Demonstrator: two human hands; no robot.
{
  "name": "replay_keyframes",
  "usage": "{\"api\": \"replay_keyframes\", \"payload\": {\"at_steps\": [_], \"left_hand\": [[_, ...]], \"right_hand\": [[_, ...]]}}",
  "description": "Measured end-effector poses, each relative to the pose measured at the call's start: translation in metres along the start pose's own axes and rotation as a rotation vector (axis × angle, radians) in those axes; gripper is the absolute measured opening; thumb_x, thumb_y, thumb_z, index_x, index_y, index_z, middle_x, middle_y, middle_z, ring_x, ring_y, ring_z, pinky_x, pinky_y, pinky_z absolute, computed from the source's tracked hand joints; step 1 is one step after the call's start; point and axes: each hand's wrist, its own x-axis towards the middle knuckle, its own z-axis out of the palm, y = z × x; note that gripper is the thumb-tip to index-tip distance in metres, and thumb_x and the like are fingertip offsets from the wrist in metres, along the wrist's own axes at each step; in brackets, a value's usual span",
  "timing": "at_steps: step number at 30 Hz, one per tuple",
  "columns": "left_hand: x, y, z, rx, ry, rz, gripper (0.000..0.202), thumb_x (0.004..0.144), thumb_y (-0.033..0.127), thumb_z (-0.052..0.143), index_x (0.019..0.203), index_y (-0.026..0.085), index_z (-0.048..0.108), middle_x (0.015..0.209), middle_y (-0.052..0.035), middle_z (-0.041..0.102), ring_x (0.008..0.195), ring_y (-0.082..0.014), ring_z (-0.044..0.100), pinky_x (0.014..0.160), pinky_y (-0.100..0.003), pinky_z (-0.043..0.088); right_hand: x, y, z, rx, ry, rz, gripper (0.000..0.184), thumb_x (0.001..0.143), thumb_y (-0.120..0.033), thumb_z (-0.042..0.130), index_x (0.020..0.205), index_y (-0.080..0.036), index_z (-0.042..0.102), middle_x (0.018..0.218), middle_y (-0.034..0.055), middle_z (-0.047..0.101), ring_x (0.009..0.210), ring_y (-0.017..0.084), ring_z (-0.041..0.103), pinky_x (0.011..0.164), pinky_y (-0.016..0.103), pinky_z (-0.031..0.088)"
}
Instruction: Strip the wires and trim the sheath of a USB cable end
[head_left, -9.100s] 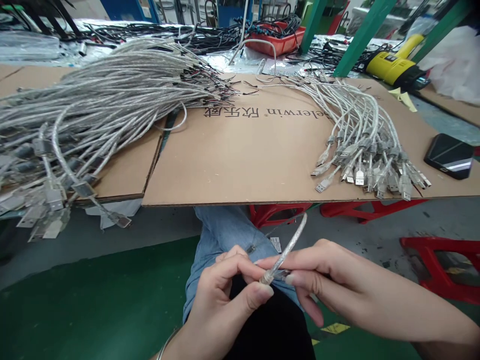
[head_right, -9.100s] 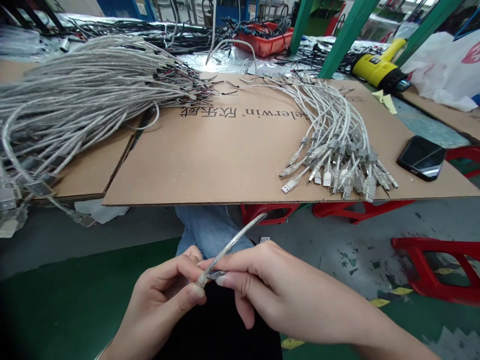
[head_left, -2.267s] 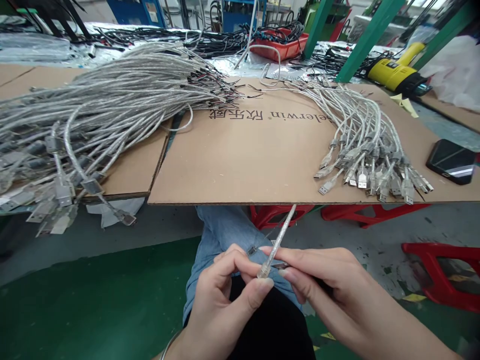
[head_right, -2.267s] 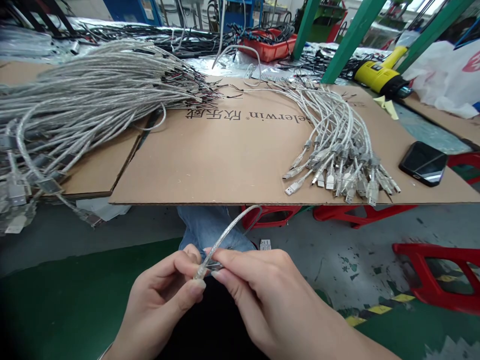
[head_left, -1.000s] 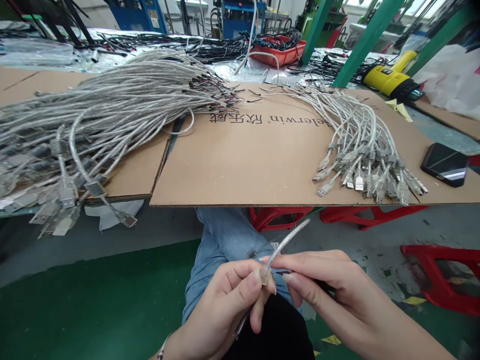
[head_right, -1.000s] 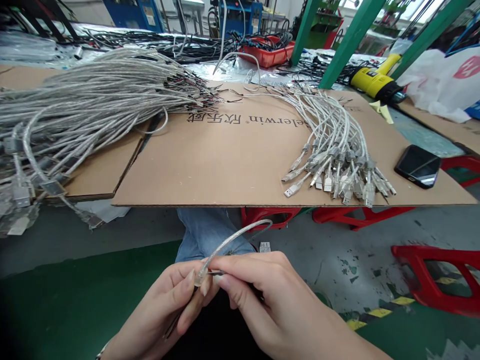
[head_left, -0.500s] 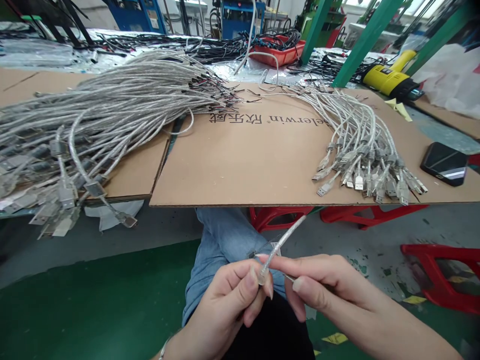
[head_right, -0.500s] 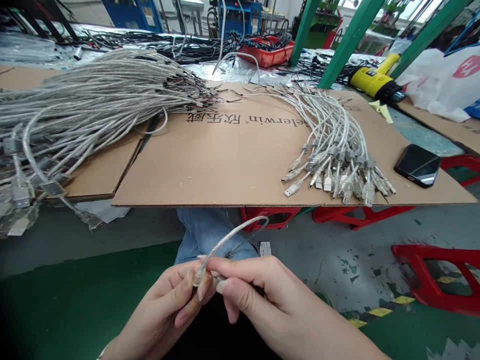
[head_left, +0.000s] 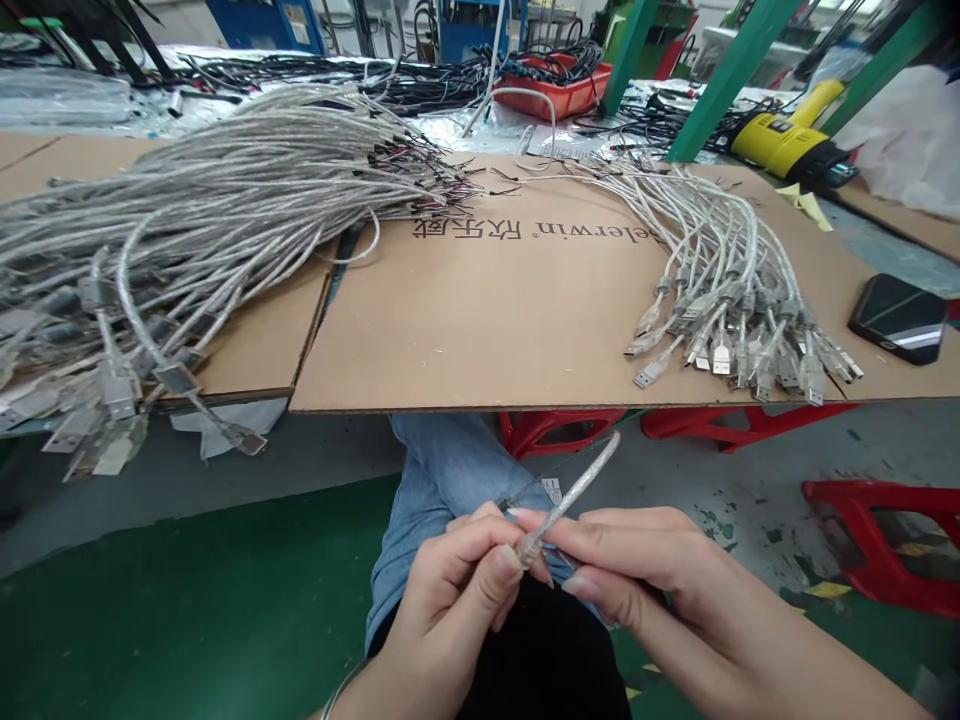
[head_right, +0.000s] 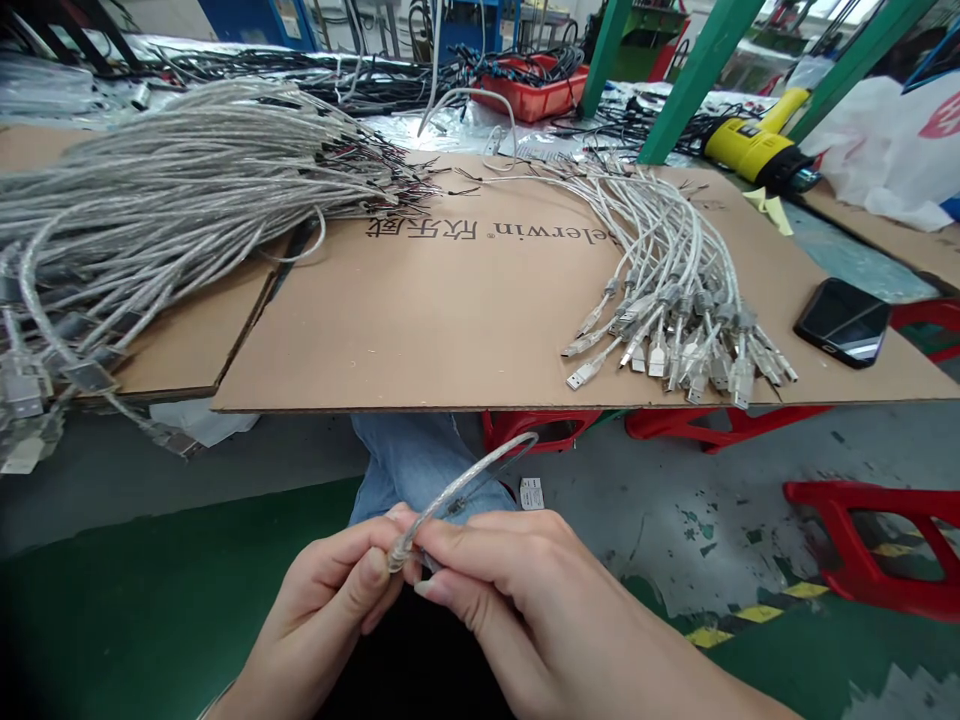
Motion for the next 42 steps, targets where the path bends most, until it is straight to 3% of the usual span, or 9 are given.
{"api": "replay_keyframes", "payload": {"at_steps": [7, 12, 16, 18, 23, 26, 30, 35, 42], "left_hand": [[0.001, -0.002, 0.000, 0.118, 0.013, 0.103, 0.031, 0.093, 0.038, 0.047, 0.072, 0.022, 0.065, 0.050, 0.0044, 0.043, 0.053, -0.0141, 0.039, 0.063, -0.030, 0.033], [0.000, -0.005, -0.004, 0.283, 0.043, 0.193, 0.025, 0.092, 0.033, 0.048, 0.076, 0.022, 0.065, 0.065, -0.0005, 0.055, 0.065, -0.0176, 0.048, 0.069, -0.033, 0.035], [0.002, -0.001, -0.004, 0.162, 0.014, 0.114, 0.030, 0.092, 0.037, 0.048, 0.072, 0.023, 0.065, 0.054, 0.0029, 0.048, 0.057, -0.0156, 0.044, 0.066, -0.031, 0.036], [0.002, 0.001, -0.002, 0.082, -0.016, 0.048, 0.034, 0.092, 0.042, 0.047, 0.071, 0.023, 0.066, 0.048, 0.0039, 0.046, 0.054, -0.0154, 0.044, 0.062, -0.030, 0.037], [0.001, 0.001, 0.002, 0.120, 0.123, 0.117, 0.016, 0.080, 0.040, 0.067, 0.074, 0.025, 0.067, 0.044, 0.0064, 0.061, 0.045, -0.0135, 0.050, 0.078, -0.036, 0.035], [-0.001, 0.002, 0.002, 0.060, 0.153, 0.002, 0.018, 0.079, 0.039, 0.068, 0.071, 0.023, 0.066, 0.044, 0.0052, 0.065, 0.044, -0.0128, 0.051, 0.071, -0.033, 0.038], [-0.001, 0.002, 0.002, -0.266, 0.078, -0.206, 0.028, 0.080, 0.047, 0.064, 0.071, 0.020, 0.064, 0.046, 0.0031, 0.064, 0.047, -0.0130, 0.053, 0.052, -0.025, 0.037], [0.001, 0.003, 0.004, -0.368, 0.036, -0.150, 0.026, 0.082, 0.043, 0.064, 0.068, 0.020, 0.061, 0.050, 0.0030, 0.066, 0.055, -0.0153, 0.061, 0.060, -0.026, 0.043], [0.001, 0.001, 0.003, 0.024, 0.142, 0.025, 0.024, 0.085, 0.041, 0.061, 0.069, 0.022, 0.063, 0.050, 0.0047, 0.069, 0.049, -0.0129, 0.049, 0.074, -0.032, 0.039]], "right_hand": [[0.002, 0.003, 0.004, 0.013, 0.004, 0.005, 0.027, 0.093, -0.016, 0.043, 0.083, -0.022, 0.068, 0.069, 0.0027, 0.070, 0.066, 0.019, 0.068, 0.054, 0.025, 0.053], [0.000, 0.002, 0.005, 0.111, 0.041, 0.005, 0.029, 0.093, -0.015, 0.044, 0.086, -0.022, 0.070, 0.072, 0.0026, 0.072, 0.079, 0.019, 0.070, 0.064, 0.023, 0.056], [-0.001, 0.003, 0.003, 0.211, 0.102, 0.069, 0.020, 0.092, -0.026, 0.053, 0.099, -0.026, 0.072, 0.093, 0.0038, 0.075, 0.085, 0.020, 0.069, 0.067, 0.024, 0.057], [0.003, 0.005, 0.004, 0.310, 0.086, 0.154, 0.018, 0.089, -0.029, 0.059, 0.102, -0.025, 0.071, 0.083, 0.0020, 0.074, 0.073, 0.016, 0.068, 0.061, 0.021, 0.054], [0.019, 0.012, 0.011, 0.603, 0.129, 0.247, 0.023, 0.084, -0.032, 0.067, 0.067, -0.016, 0.066, 0.063, -0.0018, 0.066, 0.061, 0.010, 0.059, 0.057, 0.017, 0.047], [0.020, 0.012, 0.007, 0.526, 0.074, 0.235, 0.029, 0.091, -0.035, 0.056, 0.069, -0.018, 0.063, 0.065, -0.0022, 0.064, 0.064, 0.011, 0.058, 0.061, 0.019, 0.047], [0.013, 0.006, -0.005, 0.262, -0.109, 0.200, 0.038, 0.100, -0.033, 0.033, 0.084, -0.022, 0.067, 0.072, 0.0000, 0.062, 0.071, 0.014, 0.061, 0.070, 0.026, 0.048], [0.010, 0.002, -0.004, 0.142, -0.094, -0.018, 0.031, 0.092, -0.010, 0.040, 0.079, -0.024, 0.065, 0.073, -0.0020, 0.064, 0.067, 0.013, 0.062, 0.066, 0.022, 0.047], [0.006, 0.005, 0.000, 0.124, -0.085, -0.003, 0.024, 0.088, -0.004, 0.048, 0.085, -0.024, 0.061, 0.077, -0.0045, 0.065, 0.070, 0.011, 0.064, 0.067, 0.017, 0.048]]}}
